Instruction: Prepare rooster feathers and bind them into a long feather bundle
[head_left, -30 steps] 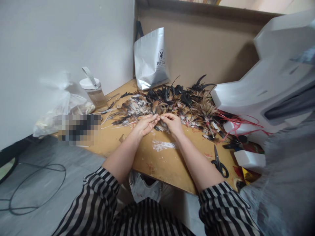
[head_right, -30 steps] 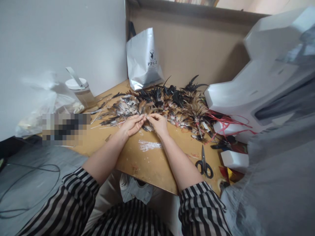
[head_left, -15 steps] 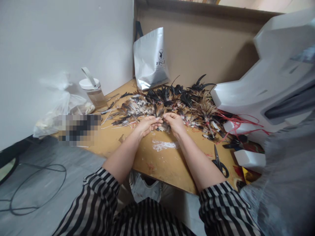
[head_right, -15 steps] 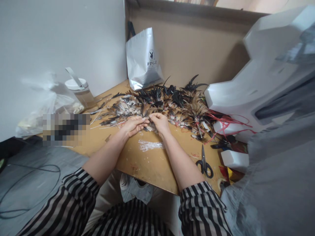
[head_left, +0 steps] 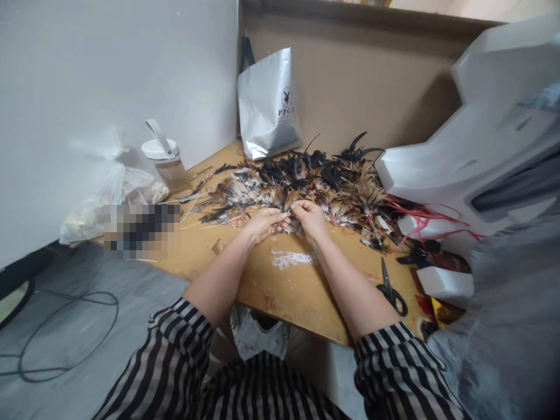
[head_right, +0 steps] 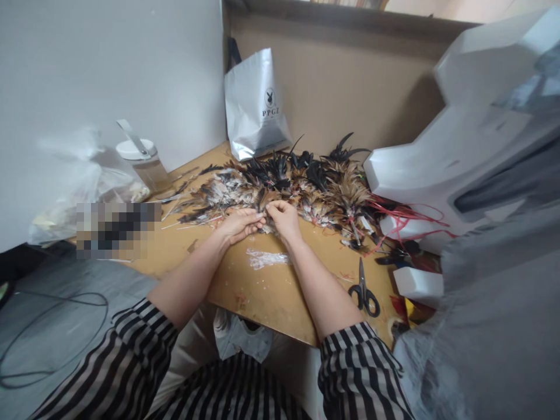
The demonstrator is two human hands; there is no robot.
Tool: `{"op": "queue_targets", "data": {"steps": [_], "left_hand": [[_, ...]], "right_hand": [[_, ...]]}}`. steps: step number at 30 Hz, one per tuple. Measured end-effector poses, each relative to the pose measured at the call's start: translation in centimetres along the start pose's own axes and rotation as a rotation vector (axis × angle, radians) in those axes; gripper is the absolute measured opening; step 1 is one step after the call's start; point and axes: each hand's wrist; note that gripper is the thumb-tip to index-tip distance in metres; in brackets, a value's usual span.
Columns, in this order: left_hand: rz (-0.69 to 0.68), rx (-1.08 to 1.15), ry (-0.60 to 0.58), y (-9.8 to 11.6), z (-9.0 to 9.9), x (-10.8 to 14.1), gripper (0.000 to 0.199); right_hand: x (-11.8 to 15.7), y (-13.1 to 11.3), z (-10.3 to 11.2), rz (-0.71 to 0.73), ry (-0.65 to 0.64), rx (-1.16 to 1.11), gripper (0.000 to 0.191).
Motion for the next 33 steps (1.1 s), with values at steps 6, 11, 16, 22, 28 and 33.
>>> {"op": "queue_targets", "data": {"steps": [6, 11, 16, 22, 28, 33], "left_hand": [[-0.056, -0.034, 0.025, 0.1, -0.1, 0.1, 0.016], [-0.134, -0.139, 0.008, -0.2, -0.1, 0.0, 0.017], [-0.199, -0.189, 0.046, -0.1, -0.2, 0.0, 0.016], [-0.206, 0.003, 0.227, 0.7, -0.2, -0.1, 0.016], [-0.198, 0.122, 0.268, 0.6, 0.2, -0.4, 0.019], [-0.185, 0.133, 0.253, 0.3, 0.3, -0.6, 0.021]], "right_hand": [[0.0, -0.2, 0.1, -0.09, -0.036, 0.045, 0.028], [0.2, -0.1, -0.1, -0.127, -0.046, 0.0, 0.032], [0.1, 0.0, 0.0, -0.106, -0.038, 0.025, 0.031], [-1.1, 0.3, 1.9, 0.039, -0.232, 0.428, 0.021], [-0.8, -0.8, 2.5, 0.247, -0.363, 0.962, 0.007], [0.1, -0.8, 1.8, 0.295, -0.358, 1.107, 0.006]]}}
Point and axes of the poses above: each hand's wrist, its own x-axis away from the middle knuckle, its own z-axis out of the back of the hand, y = z × x, and after that the axes turned 14 degrees about y, right-handed
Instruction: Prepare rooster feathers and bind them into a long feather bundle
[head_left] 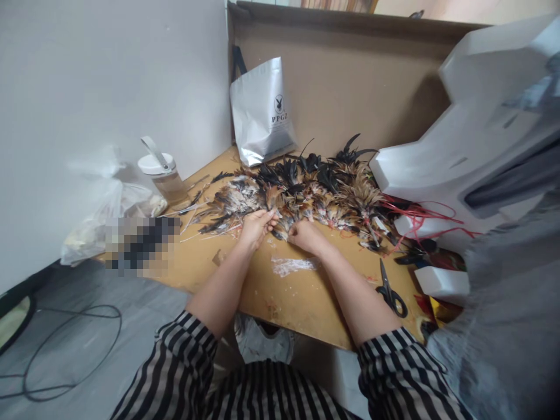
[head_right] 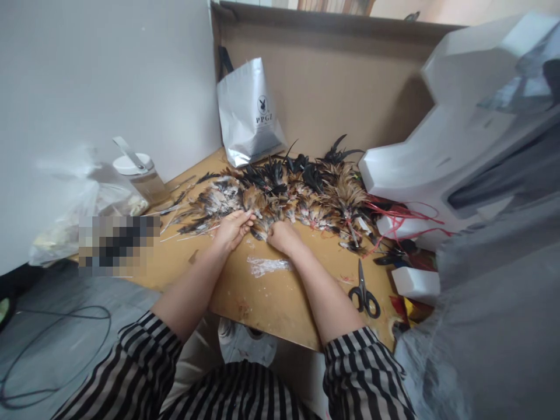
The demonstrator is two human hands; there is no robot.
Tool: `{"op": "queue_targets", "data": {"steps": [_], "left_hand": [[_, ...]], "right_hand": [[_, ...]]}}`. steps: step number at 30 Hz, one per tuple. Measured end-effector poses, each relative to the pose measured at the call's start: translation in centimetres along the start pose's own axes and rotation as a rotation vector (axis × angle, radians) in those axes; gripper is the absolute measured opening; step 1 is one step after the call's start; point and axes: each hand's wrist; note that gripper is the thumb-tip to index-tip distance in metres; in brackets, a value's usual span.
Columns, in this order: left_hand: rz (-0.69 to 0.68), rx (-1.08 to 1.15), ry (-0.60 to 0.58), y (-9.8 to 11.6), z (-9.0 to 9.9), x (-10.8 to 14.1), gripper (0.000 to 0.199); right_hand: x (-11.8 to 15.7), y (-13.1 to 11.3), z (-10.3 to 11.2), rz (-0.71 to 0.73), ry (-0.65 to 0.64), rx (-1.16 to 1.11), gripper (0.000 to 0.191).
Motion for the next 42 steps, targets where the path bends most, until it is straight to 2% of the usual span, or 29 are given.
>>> {"op": "queue_targets", "data": {"steps": [6, 10, 14, 18, 22, 26, 31, 34, 38, 40, 42], "left_hand": [[0.019, 0.057, 0.014, -0.2, 0.0, -0.2, 0.021], [0.026, 0.075, 0.019, -0.3, -0.3, 0.0, 0.022], [0.032, 0.057, 0.022, -0.5, -0.6, 0.2, 0.022], [0.025, 0.086, 0.056, -0.5, -0.8, 0.3, 0.023], [0.028, 0.145, 0.069, -0.5, -0.9, 0.3, 0.025], [0.062, 0.125, 0.046, -1.0, -1.0, 0.4, 0.027], [0.139, 0.034, 0.007, -1.5, -1.1, 0.6, 0.029], [0.174, 0.032, -0.014, -1.5, -1.1, 0.8, 0.028], [0.212, 0.035, -0.061, -1.4, -1.1, 1.0, 0.029], [0.171, 0.021, -0.057, -1.2, -1.1, 0.9, 0.029], [0.052, -0.006, 0.015, -1.0, -0.9, 0.6, 0.027]], "right_hand": [[-0.4, 0.8, 0.2, 0.019, -0.058, -0.086, 0.008], [-0.4, 0.8, 0.1, -0.051, -0.029, -0.012, 0.008], [0.0, 0.7, -0.2, -0.089, -0.079, -0.009, 0.006], [0.5, 1.6, 0.3, -0.137, -0.09, -0.272, 0.006], [1.2, 2.5, 0.8, -0.311, -0.069, -0.641, 0.011], [1.7, 2.5, 0.5, -0.506, 0.039, -0.94, 0.015], [1.4, 1.9, -0.2, -0.624, 0.168, -1.254, 0.026], [1.2, 1.5, -0.5, -0.676, 0.164, -1.323, 0.022], [1.0, 1.3, -0.8, -0.674, 0.102, -1.369, 0.016], [0.9, 1.4, -1.1, -0.667, 0.132, -1.36, 0.016], [0.8, 1.6, -1.4, -0.659, 0.233, -1.293, 0.015]]}}
Point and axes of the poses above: each hand's wrist, its own x-axis away from the middle knuckle, its own z-axis out of the back of the hand, y = z × x, and after that the axes turned 14 degrees about y, right-handed
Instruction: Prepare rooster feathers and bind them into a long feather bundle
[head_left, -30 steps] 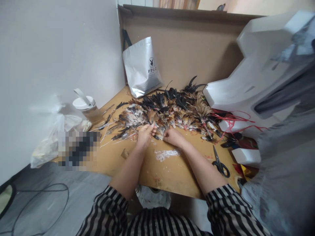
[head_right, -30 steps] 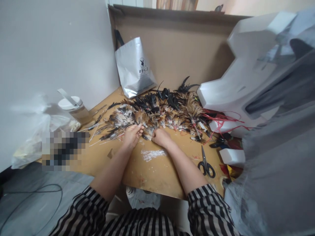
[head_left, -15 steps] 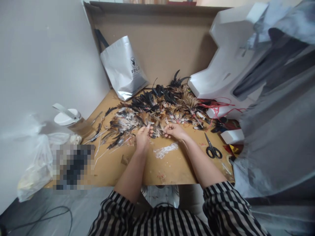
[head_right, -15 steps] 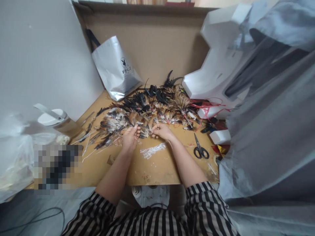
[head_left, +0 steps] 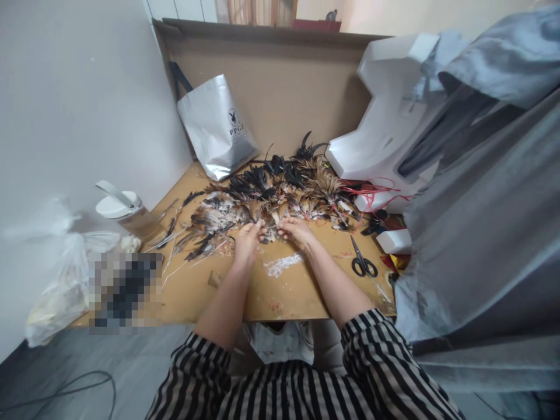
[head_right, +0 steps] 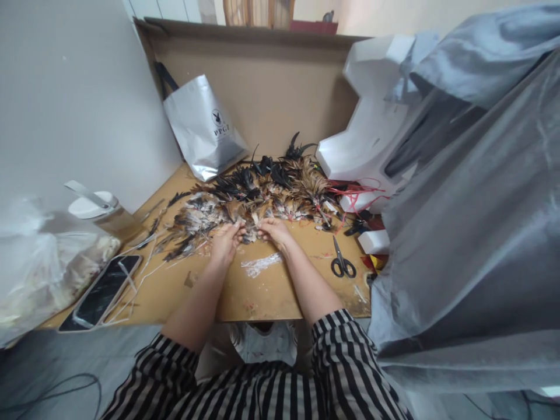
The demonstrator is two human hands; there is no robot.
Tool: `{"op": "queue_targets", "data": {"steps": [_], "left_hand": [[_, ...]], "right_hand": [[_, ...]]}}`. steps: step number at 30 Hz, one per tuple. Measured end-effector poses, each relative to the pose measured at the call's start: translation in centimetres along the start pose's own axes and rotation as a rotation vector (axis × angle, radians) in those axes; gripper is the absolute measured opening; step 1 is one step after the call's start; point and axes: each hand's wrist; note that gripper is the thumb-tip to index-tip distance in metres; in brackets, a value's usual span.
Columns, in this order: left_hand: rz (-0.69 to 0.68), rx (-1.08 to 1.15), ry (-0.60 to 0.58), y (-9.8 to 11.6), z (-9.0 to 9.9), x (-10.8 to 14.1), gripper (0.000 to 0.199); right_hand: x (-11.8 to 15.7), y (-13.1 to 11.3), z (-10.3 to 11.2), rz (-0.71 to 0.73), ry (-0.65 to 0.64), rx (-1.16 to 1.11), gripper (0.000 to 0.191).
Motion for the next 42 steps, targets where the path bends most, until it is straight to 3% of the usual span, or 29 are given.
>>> {"op": "queue_targets", "data": {"steps": [3, 5, 9, 14, 21, 34, 42], "left_hand": [[-0.261, -0.045, 0.173, 0.5, 0.3, -0.6, 0.024], [-0.322, -0.046, 0.199, 0.9, 0.4, -0.6, 0.024], [-0.168, -0.031, 0.046, 1.1, 0.0, 0.1, 0.024], [-0.008, -0.064, -0.103, 0.5, -0.5, 1.0, 0.024], [0.075, -0.028, -0.14, -0.4, -0.5, 0.8, 0.026], [0.113, -0.059, -0.144, -0.7, -0.7, 1.1, 0.027], [0.091, -0.119, -0.154, -0.6, -0.5, 1.0, 0.03]], "right_hand": [[-0.5, 0.7, 0.3, 0.112, 0.137, 0.043, 0.014], [-0.7, 1.0, 0.6, 0.132, 0.148, 0.03, 0.014], [-0.6, 1.1, 0.6, 0.116, 0.04, -0.089, 0.019], [-0.1, 0.2, 0.3, 0.1, 0.002, -0.174, 0.022], [1.4, 0.5, -0.8, 0.1, -0.086, -0.096, 0.026], [1.8, 1.4, -1.4, 0.208, 0.005, -0.01, 0.031], [1.6, 1.9, -1.4, 0.187, -0.036, -0.02, 0.027]]}}
Point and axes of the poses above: each hand's wrist, its own x-axis away from the middle knuckle, its own z-axis out of the back of the hand, y = z × x, and after that the axes turned 14 degrees about y, right-handed
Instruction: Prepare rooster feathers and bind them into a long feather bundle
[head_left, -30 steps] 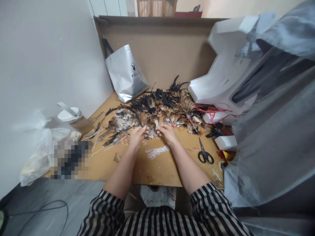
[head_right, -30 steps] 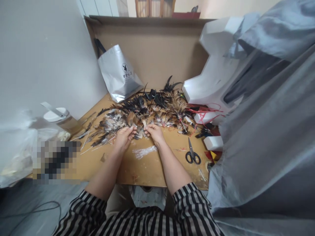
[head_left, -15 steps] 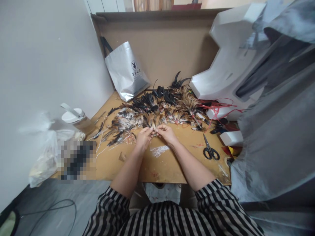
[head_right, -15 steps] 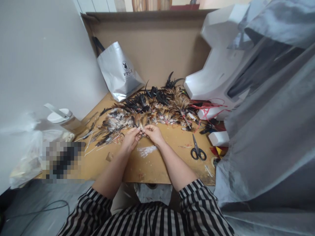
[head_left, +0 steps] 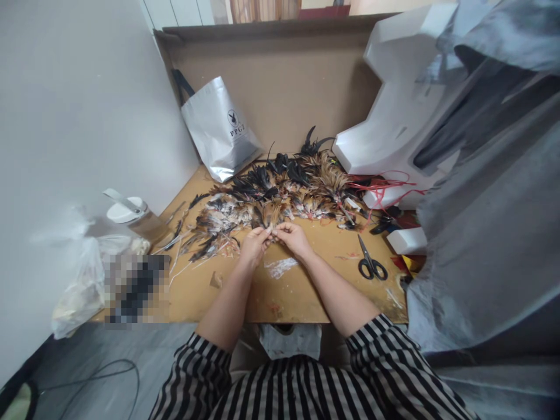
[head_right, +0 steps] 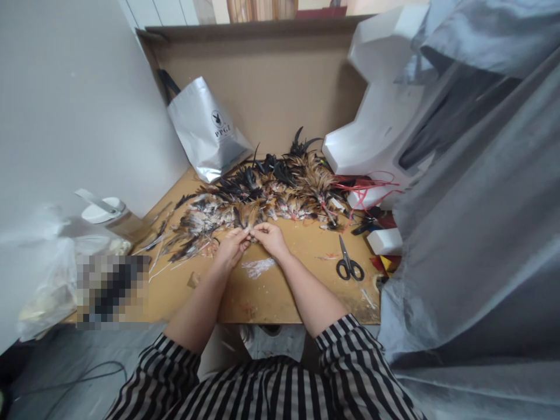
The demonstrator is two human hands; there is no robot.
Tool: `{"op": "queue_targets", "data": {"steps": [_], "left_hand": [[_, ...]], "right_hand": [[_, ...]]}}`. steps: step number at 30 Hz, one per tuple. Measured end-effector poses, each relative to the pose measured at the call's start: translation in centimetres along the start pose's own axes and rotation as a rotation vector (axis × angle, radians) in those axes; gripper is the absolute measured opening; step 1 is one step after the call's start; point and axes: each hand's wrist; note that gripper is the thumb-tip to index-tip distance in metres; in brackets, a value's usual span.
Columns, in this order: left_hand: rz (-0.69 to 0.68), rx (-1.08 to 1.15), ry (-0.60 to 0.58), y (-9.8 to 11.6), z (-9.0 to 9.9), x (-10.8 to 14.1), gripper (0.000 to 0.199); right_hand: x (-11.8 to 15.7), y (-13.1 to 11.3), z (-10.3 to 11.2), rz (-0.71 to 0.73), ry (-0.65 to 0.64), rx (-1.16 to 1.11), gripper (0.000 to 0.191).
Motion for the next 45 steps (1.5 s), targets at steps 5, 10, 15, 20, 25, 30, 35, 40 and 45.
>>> {"op": "queue_targets", "data": {"steps": [5, 10, 15, 20, 25, 30, 35, 40, 45], "left_hand": [[-0.035, -0.014, 0.006, 0.0, 0.3, -0.2, 0.029], [-0.034, -0.046, -0.002, 0.0, 0.4, -0.2, 0.026], [-0.056, -0.098, 0.0, -0.2, 0.4, -0.4, 0.026], [-0.077, -0.116, 0.001, -0.4, 0.5, -0.7, 0.027], [-0.134, -0.184, -0.005, -0.7, 0.7, -0.8, 0.028], [-0.172, -0.264, 0.02, -0.7, 0.7, -0.7, 0.031], [-0.212, -0.293, 0.01, -0.8, 0.7, -0.8, 0.031], [-0.228, -0.293, 0.016, -0.7, 0.6, -0.7, 0.028], [-0.262, -0.291, 0.018, -0.6, 0.5, -0.5, 0.025]], "right_hand": [[-0.1, -0.7, 0.2, -0.069, 0.093, -0.041, 0.025], [0.1, -1.2, 0.2, -0.052, 0.081, -0.055, 0.024], [0.3, -1.2, 0.0, -0.017, 0.055, -0.032, 0.024], [0.2, -1.2, 0.2, -0.035, 0.045, 0.009, 0.023], [0.1, -1.0, 0.2, 0.023, 0.044, 0.075, 0.019], [-0.1, -0.6, 0.3, 0.07, 0.051, 0.144, 0.015], [-0.3, 0.0, 0.4, 0.059, 0.051, 0.122, 0.018], [-0.2, -0.1, 0.3, 0.015, 0.053, 0.09, 0.021], [0.1, -0.5, 0.1, -0.063, 0.045, 0.039, 0.022]]}}
Point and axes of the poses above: each hand's wrist, its own x-axis away from the middle knuckle, its own z-axis out of the back of the hand, y = z × x, and after that the axes turned 14 degrees about y, right-handed
